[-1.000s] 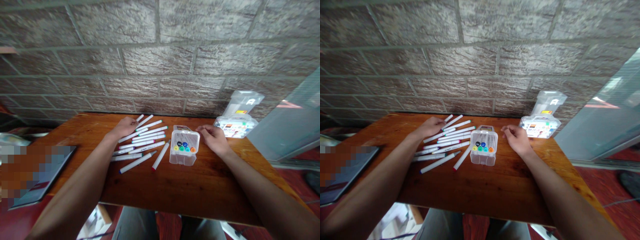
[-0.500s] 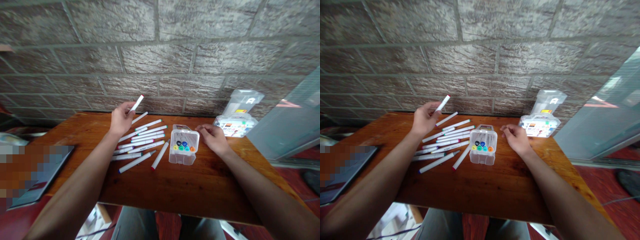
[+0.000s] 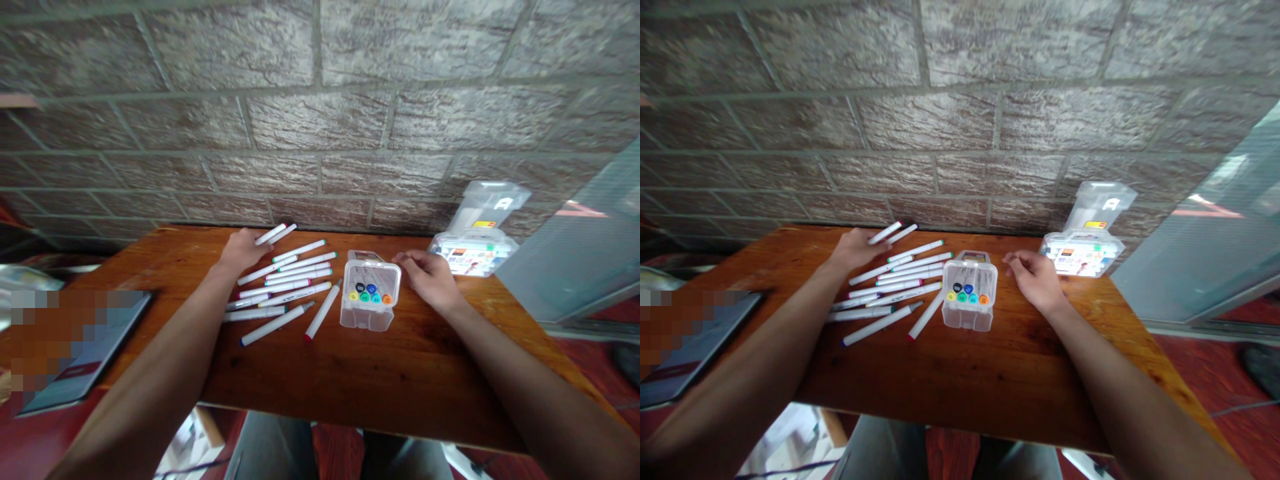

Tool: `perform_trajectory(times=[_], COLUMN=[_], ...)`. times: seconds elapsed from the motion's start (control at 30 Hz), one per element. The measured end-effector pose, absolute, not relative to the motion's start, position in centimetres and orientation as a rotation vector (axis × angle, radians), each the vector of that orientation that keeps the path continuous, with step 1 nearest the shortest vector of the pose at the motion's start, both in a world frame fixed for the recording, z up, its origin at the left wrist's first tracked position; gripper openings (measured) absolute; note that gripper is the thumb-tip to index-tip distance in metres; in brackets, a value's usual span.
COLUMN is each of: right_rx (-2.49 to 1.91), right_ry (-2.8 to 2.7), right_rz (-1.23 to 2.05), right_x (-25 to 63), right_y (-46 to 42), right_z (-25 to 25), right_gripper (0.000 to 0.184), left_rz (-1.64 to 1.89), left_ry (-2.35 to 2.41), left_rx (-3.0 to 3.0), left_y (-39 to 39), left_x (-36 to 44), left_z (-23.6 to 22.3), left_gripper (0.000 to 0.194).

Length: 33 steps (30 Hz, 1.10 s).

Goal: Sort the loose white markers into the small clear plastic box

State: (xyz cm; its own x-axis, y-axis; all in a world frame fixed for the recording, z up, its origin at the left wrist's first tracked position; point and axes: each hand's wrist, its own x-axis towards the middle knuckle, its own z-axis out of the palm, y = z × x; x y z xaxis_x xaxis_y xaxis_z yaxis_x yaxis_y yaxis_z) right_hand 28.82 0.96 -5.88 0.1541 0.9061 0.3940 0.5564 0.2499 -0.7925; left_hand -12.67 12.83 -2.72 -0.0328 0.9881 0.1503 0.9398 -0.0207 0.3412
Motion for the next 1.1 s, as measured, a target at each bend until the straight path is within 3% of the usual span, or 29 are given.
perform_trajectory(times=[0.23,0.73,0.9,1.1], right_rx=[-1.419,-1.442,-1.445,-1.433], right_ry=[-1.533,-1.528,-1.527,-1.511], right_rz=[0.461,0.502,0.492,0.497], right_x=[28.7,28.7,28.7,28.6], right_y=[0.9,0.8,0.9,0.8], right_z=[-5.8,-5.9,-5.9,-5.7], right_gripper=[0.04,0.04,0.038,0.035], left_rz=[0.417,0.438,0.557,0.945], left_ry=[2.026,1.909,1.935,1.967], left_rx=[2.195,2.155,2.124,2.11], left_y=[13.0,11.9,11.7,11.2], left_x=[-12.7,-12.2,-12.0,-11.2], left_z=[-3.1,-1.9,-1.8,-1.1], left_gripper=[0.02,0.018,0.025,0.036])
